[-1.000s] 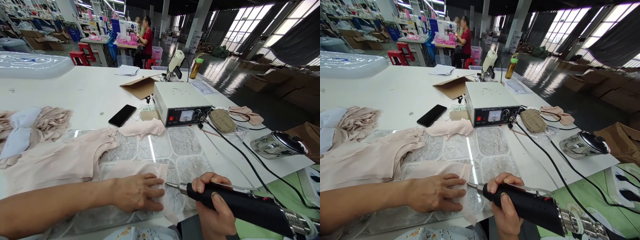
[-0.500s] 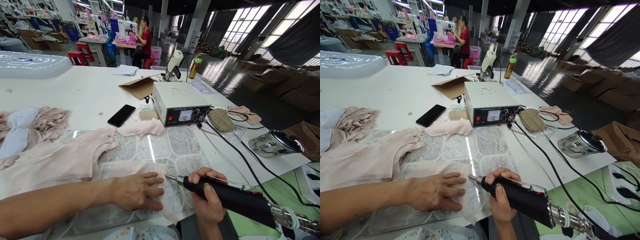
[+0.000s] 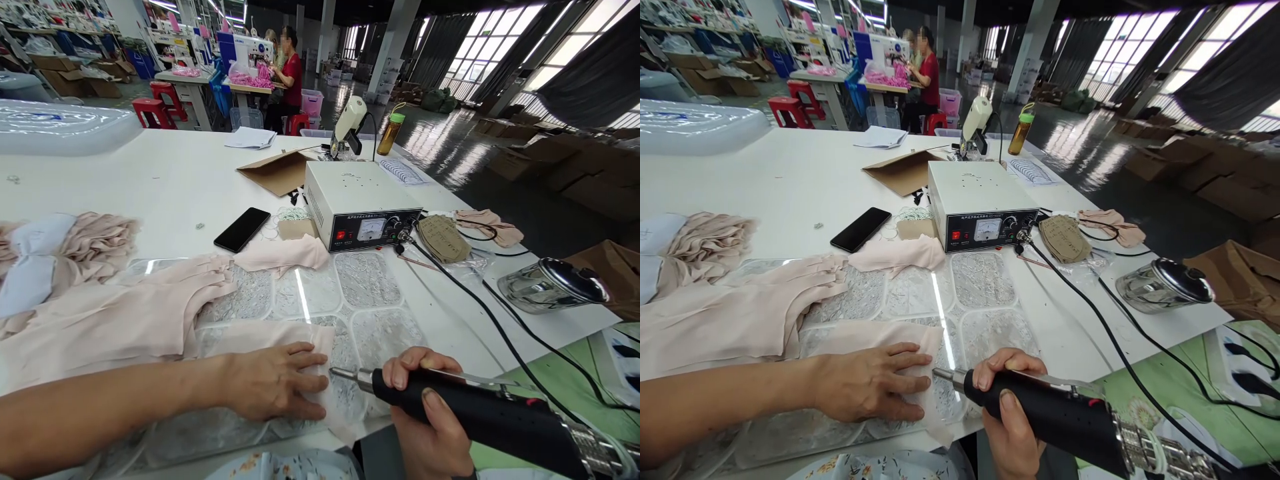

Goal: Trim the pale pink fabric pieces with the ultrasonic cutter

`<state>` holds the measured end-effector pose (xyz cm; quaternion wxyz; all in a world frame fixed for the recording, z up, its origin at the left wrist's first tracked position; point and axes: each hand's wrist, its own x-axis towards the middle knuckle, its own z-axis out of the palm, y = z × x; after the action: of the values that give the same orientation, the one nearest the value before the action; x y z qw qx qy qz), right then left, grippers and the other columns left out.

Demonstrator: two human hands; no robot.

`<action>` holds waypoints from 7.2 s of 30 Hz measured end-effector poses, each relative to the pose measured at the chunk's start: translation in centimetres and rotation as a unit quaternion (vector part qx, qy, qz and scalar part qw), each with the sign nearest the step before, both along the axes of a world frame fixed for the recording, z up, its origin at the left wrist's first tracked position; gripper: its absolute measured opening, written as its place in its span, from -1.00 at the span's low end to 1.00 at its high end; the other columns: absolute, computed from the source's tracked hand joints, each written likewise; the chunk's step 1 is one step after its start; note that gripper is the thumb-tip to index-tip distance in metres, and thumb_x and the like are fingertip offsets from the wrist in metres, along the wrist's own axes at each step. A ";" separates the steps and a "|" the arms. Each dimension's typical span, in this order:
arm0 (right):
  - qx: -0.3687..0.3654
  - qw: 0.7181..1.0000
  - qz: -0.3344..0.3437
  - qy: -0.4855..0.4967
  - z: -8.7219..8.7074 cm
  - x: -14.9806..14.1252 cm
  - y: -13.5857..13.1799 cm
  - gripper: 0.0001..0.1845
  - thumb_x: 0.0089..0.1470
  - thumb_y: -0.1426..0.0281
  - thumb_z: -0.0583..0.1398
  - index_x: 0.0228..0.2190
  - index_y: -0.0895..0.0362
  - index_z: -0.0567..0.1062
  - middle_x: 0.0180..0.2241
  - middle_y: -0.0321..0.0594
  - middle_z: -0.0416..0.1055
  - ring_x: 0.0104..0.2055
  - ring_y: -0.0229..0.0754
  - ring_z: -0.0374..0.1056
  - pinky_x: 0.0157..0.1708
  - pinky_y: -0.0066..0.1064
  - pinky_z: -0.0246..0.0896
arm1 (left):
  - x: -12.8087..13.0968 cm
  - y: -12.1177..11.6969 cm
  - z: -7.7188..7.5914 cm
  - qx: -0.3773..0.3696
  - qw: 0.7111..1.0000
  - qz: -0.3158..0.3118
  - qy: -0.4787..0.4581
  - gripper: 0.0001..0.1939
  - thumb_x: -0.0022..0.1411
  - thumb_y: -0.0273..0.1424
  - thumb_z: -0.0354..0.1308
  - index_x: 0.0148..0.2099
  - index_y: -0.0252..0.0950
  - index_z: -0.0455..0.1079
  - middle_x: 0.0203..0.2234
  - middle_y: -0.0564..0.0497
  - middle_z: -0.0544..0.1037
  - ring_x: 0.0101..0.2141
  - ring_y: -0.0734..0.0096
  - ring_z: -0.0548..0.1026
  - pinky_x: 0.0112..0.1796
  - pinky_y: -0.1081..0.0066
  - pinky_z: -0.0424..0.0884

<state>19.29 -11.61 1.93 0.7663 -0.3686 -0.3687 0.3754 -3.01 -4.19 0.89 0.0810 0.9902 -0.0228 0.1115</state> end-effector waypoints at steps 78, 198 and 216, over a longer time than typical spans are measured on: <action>-0.017 0.996 0.040 0.073 0.0 0.1 -2.4 -0.85 0.07 0.28 0.23 -0.31 0.04 0.40 -0.39 -0.33 0.29 -0.51 -0.35 0.30 -0.50 -0.43 0.27 | 0.4 0.3 1.5 -0.079 0.992 -0.032 0.094 -0.64 0.45 -0.53 -0.14 0.19 -0.34 0.33 0.05 -0.18 0.47 0.31 -0.04 0.05 0.27 -0.06 0.03; -0.019 0.999 0.034 -0.013 0.5 0.7 -3.7 -0.88 0.17 0.26 0.18 -0.29 0.00 0.34 -0.36 -0.34 0.25 -0.47 -0.30 0.29 -0.45 -0.34 0.29 | 0.2 -1.6 0.3 -0.030 0.994 0.099 0.045 -0.62 0.37 -0.46 0.05 0.20 -0.21 0.31 0.00 -0.17 0.45 0.26 -0.20 0.13 0.16 -0.19 0.17; -0.021 0.999 0.043 -0.024 0.6 0.3 -3.6 -0.90 0.19 0.27 0.16 -0.30 0.01 0.34 -0.36 -0.33 0.25 -0.47 -0.29 0.30 -0.46 -0.34 0.31 | 0.3 -1.7 0.6 -0.029 0.993 0.097 0.056 -0.62 0.37 -0.48 0.04 0.20 -0.23 0.30 -0.01 -0.19 0.44 0.26 -0.26 0.12 0.15 -0.21 0.17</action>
<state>19.55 -15.24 2.55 0.7324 -0.3769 -0.3947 0.4070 -2.71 -5.86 1.50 0.0997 0.9896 0.0810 0.0643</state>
